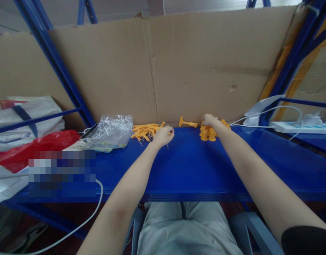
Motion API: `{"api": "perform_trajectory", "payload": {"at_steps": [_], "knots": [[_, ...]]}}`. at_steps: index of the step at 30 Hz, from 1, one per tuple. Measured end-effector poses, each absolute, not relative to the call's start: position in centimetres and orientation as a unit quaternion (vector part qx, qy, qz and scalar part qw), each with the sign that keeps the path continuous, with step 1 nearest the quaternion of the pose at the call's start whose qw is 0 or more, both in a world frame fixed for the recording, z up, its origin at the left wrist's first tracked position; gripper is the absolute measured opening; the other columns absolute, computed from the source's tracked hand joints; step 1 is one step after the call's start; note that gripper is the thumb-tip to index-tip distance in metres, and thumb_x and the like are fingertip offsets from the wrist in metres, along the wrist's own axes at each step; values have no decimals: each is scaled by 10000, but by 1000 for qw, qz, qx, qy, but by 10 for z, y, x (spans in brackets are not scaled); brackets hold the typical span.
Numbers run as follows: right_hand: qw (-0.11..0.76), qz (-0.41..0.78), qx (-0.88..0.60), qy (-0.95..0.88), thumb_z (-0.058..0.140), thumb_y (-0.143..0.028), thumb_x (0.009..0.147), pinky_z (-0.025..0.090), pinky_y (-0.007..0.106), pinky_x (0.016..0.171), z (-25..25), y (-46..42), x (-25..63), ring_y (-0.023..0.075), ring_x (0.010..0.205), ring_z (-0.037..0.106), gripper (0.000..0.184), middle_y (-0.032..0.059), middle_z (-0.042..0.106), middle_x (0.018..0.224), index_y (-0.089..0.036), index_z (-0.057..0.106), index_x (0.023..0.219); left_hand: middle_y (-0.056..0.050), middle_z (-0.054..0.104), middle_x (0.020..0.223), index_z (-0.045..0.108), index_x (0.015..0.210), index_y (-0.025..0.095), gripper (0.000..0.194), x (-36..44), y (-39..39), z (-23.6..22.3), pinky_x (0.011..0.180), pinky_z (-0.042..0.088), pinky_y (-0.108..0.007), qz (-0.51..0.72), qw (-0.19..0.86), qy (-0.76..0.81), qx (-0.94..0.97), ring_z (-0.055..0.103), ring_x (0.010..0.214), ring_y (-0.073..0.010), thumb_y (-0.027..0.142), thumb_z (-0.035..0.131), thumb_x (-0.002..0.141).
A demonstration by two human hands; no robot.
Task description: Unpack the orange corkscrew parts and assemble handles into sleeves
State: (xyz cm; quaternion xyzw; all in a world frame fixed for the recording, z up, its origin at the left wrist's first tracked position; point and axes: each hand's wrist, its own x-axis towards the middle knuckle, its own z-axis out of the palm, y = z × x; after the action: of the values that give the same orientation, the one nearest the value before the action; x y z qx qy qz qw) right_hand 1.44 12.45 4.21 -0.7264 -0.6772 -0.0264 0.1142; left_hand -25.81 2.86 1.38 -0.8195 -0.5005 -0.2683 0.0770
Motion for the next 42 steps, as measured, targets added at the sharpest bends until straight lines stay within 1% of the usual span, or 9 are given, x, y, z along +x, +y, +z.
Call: {"api": "perform_trajectory", "payload": {"at_steps": [10,14,20,23,25,28,31,34,42], "knots": [[81,-20,-737,-671,635,-150,803,457,428,942,45,120,10,282,1094,658,266,131,719,1136,-191,727,1049,-78,740,971,720,914,166,232,-257,25,16,804,522,-292,-254,64,-506,-822,679,873,-198,187,491,882],[61,-22,-744,-665,616,-160,811,433,456,959,47,118,2,293,1091,659,276,154,721,1137,-170,727,1063,-72,740,961,717,891,172,230,-257,25,16,806,527,-291,-259,63,-501,-823,678,862,-192,190,487,880],[87,-92,-680,-722,516,-266,907,349,498,1034,53,113,-27,295,1163,614,300,139,712,1195,-190,723,1111,-64,737,932,711,882,174,220,-257,25,15,816,529,-295,-256,64,-498,-826,678,851,-187,186,491,877],[53,-102,-634,-765,549,-333,900,340,491,1031,51,111,-45,302,1169,608,300,125,724,1173,-215,735,1104,-55,735,910,707,866,179,219,-258,26,14,810,530,-285,-265,68,-489,-828,673,830,-175,185,488,876],[10,-94,-617,-781,593,-310,872,340,479,1023,46,112,-56,303,1154,618,293,126,730,1161,-220,739,1109,-47,734,898,706,860,185,217,-258,26,14,811,530,-277,-268,69,-482,-831,671,828,-169,186,489,874],[-27,-93,-611,-786,586,-184,850,346,457,1008,36,111,-68,291,1134,634,313,141,733,1145,-207,736,1124,-45,735,911,707,865,186,215,-257,25,16,824,530,-276,-264,64,-483,-832,672,843,-169,186,493,872],[-18,-104,-609,-786,538,-106,859,335,426,1021,28,111,-76,281,1192,605,347,168,715,1179,-172,721,1147,-61,734,946,708,874,175,212,-256,23,17,838,528,-288,-258,56,-495,-828,675,859,-180,189,497,879],[5,-110,-620,-777,530,-112,879,339,383,1026,25,112,-79,272,1249,569,350,199,686,1227,-140,699,1185,-76,732,961,706,874,168,211,-255,23,17,845,527,-300,-256,54,-499,-826,675,859,-190,197,497,886],[60,-78,-689,-718,514,-124,889,423,370,969,25,112,-68,263,1193,623,389,192,678,1238,-137,635,1258,-55,729,929,700,833,191,215,-255,25,16,824,526,-294,-263,59,-486,-831,666,862,-185,191,489,877]]}}
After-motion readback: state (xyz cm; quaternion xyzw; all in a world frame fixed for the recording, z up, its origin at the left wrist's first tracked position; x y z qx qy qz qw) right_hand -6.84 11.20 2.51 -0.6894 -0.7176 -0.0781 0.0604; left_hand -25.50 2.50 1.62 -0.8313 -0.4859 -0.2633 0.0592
